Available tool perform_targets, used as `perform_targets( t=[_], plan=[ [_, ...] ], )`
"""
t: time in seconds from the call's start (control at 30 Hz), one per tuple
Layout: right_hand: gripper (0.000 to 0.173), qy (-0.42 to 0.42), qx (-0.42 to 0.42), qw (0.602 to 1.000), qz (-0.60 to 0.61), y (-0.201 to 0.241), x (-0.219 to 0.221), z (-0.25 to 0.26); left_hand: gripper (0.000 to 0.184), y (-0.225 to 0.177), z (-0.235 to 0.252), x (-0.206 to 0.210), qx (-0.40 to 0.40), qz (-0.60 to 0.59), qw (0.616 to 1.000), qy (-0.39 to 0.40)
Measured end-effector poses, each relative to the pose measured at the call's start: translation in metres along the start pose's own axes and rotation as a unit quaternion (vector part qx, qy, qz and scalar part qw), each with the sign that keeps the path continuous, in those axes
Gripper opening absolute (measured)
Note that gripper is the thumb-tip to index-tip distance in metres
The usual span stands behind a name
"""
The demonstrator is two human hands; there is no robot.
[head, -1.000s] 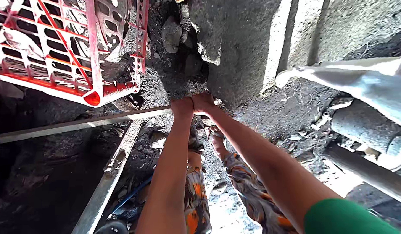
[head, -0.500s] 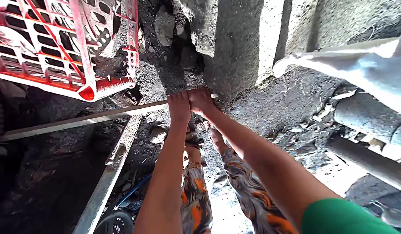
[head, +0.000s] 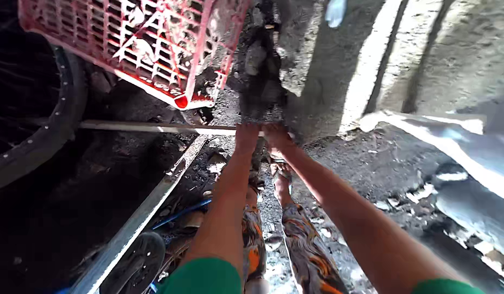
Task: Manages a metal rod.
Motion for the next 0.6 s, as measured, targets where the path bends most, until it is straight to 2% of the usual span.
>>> perform_targets(
  t=[0.07,0.23,0.33,0.47,0.6],
  plan=[
    [0.05,-0.014,0.017,1.0,0.006,-0.004,0.005,0.021,0.035,0.004,0.013,0.001,-0.003,0.005,1.0,-0.021],
    [0.039,-0.03,0.066,0.997,-0.002,-0.012,0.0,0.054,0.028,0.008,0.04,-0.008,-0.023,-0.002,0.999,0.023],
    [0.039,0.023,0.11,0.994,-0.007,-0.015,0.002,0.06,0.029,0.007,0.044,-0.009,-0.028,-0.021,0.997,0.072],
    [0.039,0.053,0.104,0.993,0.0,-0.016,-0.002,0.066,0.037,0.008,0.049,-0.012,-0.039,-0.047,0.995,0.084],
    [0.04,0.163,0.103,0.979,0.058,-0.015,-0.003,0.065,0.044,0.005,0.038,-0.021,-0.058,-0.056,0.988,0.13]
  ],
)
Point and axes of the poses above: each hand's wrist, its own z-axis towards the middle knuckle, its own x-axis out of the palm, y = z × x, the point moved 5 cm from there along z, towards the middle knuckle, and after that the axes turned 1 degree about -y, right-handed, at the moved point
